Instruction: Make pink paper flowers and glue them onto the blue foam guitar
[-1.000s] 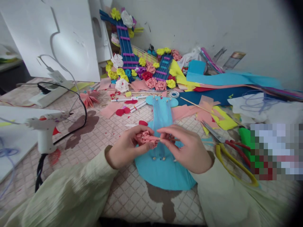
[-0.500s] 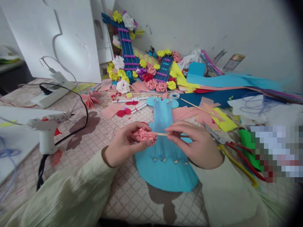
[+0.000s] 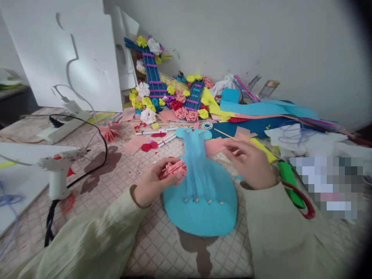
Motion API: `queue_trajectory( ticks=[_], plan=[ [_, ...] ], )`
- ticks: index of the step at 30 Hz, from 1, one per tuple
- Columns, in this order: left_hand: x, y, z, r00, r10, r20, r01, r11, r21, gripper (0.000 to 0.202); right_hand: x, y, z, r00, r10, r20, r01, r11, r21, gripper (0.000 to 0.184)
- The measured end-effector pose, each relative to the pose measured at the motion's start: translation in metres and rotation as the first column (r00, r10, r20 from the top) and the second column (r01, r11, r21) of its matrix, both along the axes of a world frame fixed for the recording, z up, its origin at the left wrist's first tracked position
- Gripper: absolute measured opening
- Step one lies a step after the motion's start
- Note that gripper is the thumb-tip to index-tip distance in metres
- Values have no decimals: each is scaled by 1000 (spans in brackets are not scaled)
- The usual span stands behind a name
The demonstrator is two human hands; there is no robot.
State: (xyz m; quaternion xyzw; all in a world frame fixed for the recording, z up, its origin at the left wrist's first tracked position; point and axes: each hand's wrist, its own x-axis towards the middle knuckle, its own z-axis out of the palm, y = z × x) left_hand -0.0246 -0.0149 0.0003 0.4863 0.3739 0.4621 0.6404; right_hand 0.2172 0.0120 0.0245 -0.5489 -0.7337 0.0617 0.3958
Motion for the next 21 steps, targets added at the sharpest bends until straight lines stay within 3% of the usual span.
queue_trajectory(
  ticks=[3,5,8,14,21],
  plan=[
    [3,-1,-3,999,-8,-32,10,999,51,29,-41,-22,1,943,211,-259,-271,936,-225,30],
    [4,-3,-3,999,-32,-25,34,997,65,30,-61,-33,-2,905,289,-313,-384,871,-305,40],
    [5,-4,-2,999,-49,-2,50,997,66,30,-72,-39,-8,913,288,-291,-374,875,-309,40],
    [4,-4,-2,990,-135,47,134,991,24,23,-66,-36,-8,870,325,-371,-440,852,-285,24],
    [3,-3,-6,997,-70,35,71,997,-37,19,-66,-39,-5,868,341,-361,-442,862,-247,19]
  ],
)
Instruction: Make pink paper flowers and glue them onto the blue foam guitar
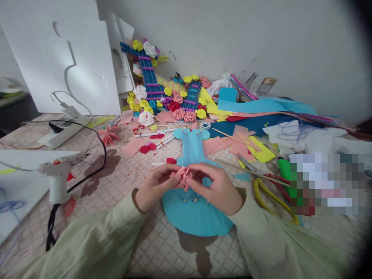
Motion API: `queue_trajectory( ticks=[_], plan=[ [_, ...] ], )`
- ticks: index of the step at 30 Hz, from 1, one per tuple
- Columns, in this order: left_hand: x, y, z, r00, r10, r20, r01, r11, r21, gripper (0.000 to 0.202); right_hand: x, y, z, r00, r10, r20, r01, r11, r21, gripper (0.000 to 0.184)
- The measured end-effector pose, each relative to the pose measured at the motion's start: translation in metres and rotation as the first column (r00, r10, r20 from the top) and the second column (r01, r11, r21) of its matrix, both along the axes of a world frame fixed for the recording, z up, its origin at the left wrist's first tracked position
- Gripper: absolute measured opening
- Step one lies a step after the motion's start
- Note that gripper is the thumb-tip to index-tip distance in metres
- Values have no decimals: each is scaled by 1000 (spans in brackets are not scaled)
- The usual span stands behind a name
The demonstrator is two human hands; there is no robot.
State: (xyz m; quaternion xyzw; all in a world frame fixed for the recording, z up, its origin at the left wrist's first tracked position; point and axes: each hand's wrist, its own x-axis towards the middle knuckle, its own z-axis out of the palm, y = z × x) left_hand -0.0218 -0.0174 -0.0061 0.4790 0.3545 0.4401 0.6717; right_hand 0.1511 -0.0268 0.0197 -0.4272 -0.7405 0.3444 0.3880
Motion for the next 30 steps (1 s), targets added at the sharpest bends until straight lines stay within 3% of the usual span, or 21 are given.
queue_trajectory(
  ticks=[9,13,15,18,21,24,27,30],
  plan=[
    [-3,2,-6,999,27,38,-26,999,-23,20,-2,-1,1,1000,24,11,-24,1000,10,18],
    [-2,3,0,998,15,56,-10,997,-79,22,24,12,9,975,-5,220,-3,999,36,26],
    [-2,4,1,997,48,61,-42,995,-94,23,49,24,11,907,-149,393,124,988,88,22],
    [-2,5,2,994,73,78,-64,993,-103,25,90,41,5,680,-318,660,277,946,170,18],
    [-2,5,4,994,62,86,-53,994,-100,26,113,52,-6,522,-280,806,389,919,67,13],
    [-1,4,6,995,71,76,-63,993,-103,27,118,56,-14,522,-209,827,374,927,-2,5],
    [0,4,9,994,97,40,-93,990,-103,28,115,55,-11,540,-178,823,327,945,-11,5],
    [0,2,12,995,97,10,-96,993,-65,29,109,48,2,697,-254,671,266,960,87,10]
  ],
)
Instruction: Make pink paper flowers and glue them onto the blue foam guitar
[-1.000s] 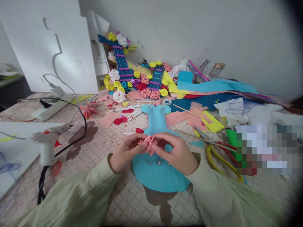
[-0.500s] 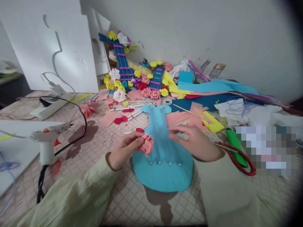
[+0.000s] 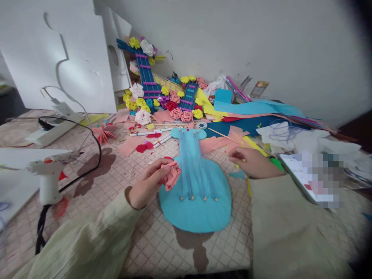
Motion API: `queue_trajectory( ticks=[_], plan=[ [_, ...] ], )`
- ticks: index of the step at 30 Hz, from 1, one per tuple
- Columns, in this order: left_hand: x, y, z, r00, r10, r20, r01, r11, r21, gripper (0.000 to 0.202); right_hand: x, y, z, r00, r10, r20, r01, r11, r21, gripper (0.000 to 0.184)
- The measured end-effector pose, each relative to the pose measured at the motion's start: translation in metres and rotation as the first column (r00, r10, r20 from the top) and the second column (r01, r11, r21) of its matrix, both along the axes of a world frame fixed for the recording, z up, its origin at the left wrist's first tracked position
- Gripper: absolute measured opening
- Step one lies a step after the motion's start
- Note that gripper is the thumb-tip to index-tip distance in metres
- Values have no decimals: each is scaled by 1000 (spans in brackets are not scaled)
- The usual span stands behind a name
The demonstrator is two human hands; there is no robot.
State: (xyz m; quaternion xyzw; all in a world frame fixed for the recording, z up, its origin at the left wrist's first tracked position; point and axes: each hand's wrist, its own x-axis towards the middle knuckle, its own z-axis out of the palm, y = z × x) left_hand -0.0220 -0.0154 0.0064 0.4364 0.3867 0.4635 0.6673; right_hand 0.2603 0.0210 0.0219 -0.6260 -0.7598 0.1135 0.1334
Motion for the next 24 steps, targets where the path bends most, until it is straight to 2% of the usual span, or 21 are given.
queue_trajectory(
  ticks=[2,3,5,8,11,14,24],
  plan=[
    [-1,-2,2,998,-35,-45,38,998,56,29,-9,-7,10,973,92,-211,-50,980,195,14],
    [-2,-3,3,995,-51,-83,59,994,90,28,-14,-11,14,952,161,-261,-86,957,277,14],
    [-4,-6,3,982,-59,-177,89,983,162,28,-28,-19,20,911,328,-251,-218,898,381,10],
    [-7,-8,2,950,-19,-313,113,952,285,26,-46,-25,20,849,482,-216,-360,828,431,11],
    [-9,-9,0,917,20,-399,146,913,382,24,-56,-28,16,839,500,-212,-355,800,484,11],
    [-8,-10,0,901,31,-432,167,895,413,24,-60,-30,12,844,499,-196,-342,782,521,9],
    [-5,-11,3,898,28,-439,152,916,370,21,-67,-33,9,871,483,-86,-364,755,546,9]
  ],
)
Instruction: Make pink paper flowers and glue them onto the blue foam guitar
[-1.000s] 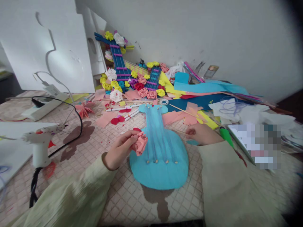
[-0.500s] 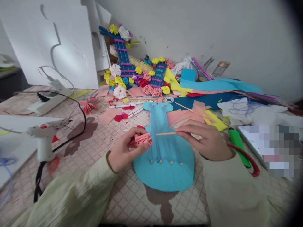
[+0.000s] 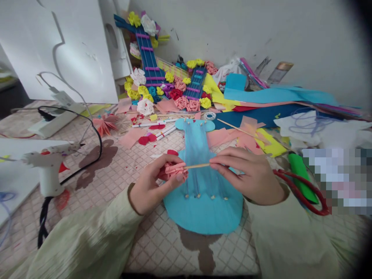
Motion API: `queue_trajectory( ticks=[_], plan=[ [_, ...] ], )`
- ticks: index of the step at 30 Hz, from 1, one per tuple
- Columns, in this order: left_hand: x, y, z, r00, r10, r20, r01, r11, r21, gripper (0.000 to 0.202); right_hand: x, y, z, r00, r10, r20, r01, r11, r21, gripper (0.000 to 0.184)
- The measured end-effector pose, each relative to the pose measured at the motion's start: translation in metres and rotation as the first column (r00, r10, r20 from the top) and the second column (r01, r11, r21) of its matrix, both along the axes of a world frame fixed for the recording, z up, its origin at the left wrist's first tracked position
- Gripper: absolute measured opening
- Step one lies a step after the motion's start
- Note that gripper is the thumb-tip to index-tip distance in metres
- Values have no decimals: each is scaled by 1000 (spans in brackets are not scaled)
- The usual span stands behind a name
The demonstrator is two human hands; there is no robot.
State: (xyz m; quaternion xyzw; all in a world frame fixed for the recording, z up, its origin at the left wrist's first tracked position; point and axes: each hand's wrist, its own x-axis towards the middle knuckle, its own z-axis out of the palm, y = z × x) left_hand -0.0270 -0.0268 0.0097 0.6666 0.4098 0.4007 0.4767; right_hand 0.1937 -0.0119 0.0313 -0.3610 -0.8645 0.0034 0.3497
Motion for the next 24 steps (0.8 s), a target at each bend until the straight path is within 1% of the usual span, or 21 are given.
queue_trajectory(
  ticks=[6,11,14,17,21,24],
  plan=[
    [0,0,-2,1000,7,-28,-7,1000,9,20,-1,-2,1,999,-38,15,38,998,49,7],
    [0,2,-4,996,19,-89,-13,997,73,22,-3,-4,1,996,-69,56,64,994,89,9],
    [0,2,-3,992,44,-117,-30,993,116,24,-3,-4,-1,997,-30,75,28,999,29,10],
    [0,1,-1,992,36,-123,-22,993,114,23,-3,-4,-2,998,1,69,0,1000,-20,11],
    [1,1,0,989,-7,-149,18,997,69,22,-2,-3,-1,996,-27,89,23,999,37,11],
    [1,1,0,991,-9,-137,19,997,70,22,-2,-3,-1,992,-1,125,-1,1000,18,14]
  ],
)
